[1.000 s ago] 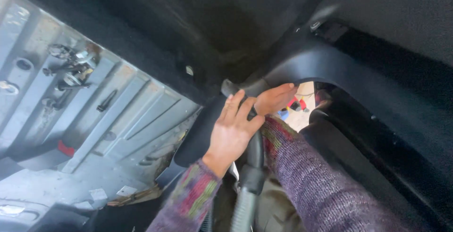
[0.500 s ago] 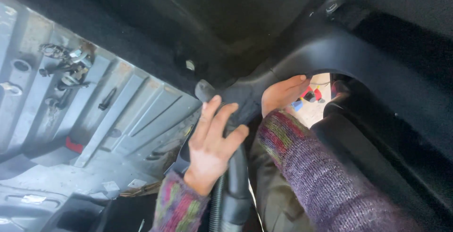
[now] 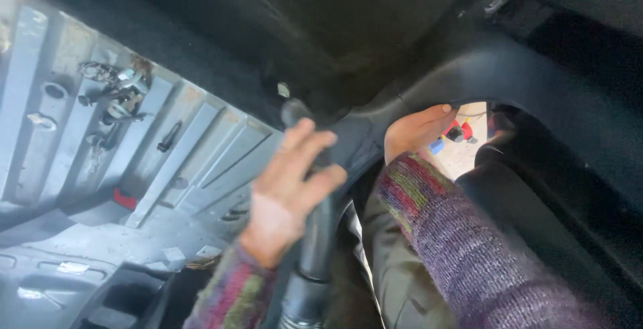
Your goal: Vacuuming the interior floor and sides of a car using a vacuum hose attachment.
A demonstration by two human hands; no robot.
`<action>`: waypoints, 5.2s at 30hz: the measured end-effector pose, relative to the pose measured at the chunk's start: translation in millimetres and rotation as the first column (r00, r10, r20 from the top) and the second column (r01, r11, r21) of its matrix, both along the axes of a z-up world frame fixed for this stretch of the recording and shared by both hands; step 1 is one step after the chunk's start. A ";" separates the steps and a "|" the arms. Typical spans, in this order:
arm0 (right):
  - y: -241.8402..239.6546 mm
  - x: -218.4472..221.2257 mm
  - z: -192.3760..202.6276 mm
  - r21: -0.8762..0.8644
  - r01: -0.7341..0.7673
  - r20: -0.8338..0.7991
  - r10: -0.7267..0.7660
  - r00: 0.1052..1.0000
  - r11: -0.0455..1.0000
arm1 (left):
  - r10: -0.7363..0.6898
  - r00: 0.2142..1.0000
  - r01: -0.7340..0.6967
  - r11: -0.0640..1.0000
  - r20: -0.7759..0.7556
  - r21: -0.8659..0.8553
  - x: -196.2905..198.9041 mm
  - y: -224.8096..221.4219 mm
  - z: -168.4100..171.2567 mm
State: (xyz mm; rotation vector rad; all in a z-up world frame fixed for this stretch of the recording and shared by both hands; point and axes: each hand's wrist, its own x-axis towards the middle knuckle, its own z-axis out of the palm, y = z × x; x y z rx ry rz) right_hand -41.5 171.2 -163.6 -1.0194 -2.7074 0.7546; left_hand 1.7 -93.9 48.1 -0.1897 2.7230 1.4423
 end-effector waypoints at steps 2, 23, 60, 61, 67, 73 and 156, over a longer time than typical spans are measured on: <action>3.6 5.6 -8.0 0.011 0.015 -0.021 -0.015 1.000 1.000 | 0.036 0.999 -0.036 0.999 0.013 0.001 -1.9 -10.3 0.0; 6.0 6.5 -8.3 0.082 0.040 -0.032 -0.037 0.999 0.996 | -0.120 0.987 0.122 0.993 -0.110 0.011 8.1 -22.0 -8.3; 31.6 12.2 -15.9 0.084 -0.012 -0.084 0.019 0.996 0.996 | -0.052 0.945 0.007 0.990 -0.323 -0.140 -23.7 -138.5 -11.5; 22.6 8.7 -20.2 0.068 -0.020 -0.085 0.026 0.996 0.998 | -0.180 0.938 0.114 0.967 -0.295 -0.229 -23.2 -134.0 2.4; 23.4 7.6 -17.0 0.079 -0.037 -0.071 0.042 0.997 0.996 | 0.164 0.941 -0.195 0.978 -0.297 -0.077 -73.8 -203.1 -4.2; 24.7 11.3 -19.0 0.071 -0.004 -0.007 0.004 1.000 0.997 | -0.055 0.914 -0.086 0.942 -0.402 -0.324 -86.1 -213.7 -6.8; -202.0 -55.9 160.1 -0.610 -0.610 -0.493 0.361 0.792 0.506 | -0.319 0.948 0.319 0.946 0.004 -0.050 -113.8 -134.3 26.6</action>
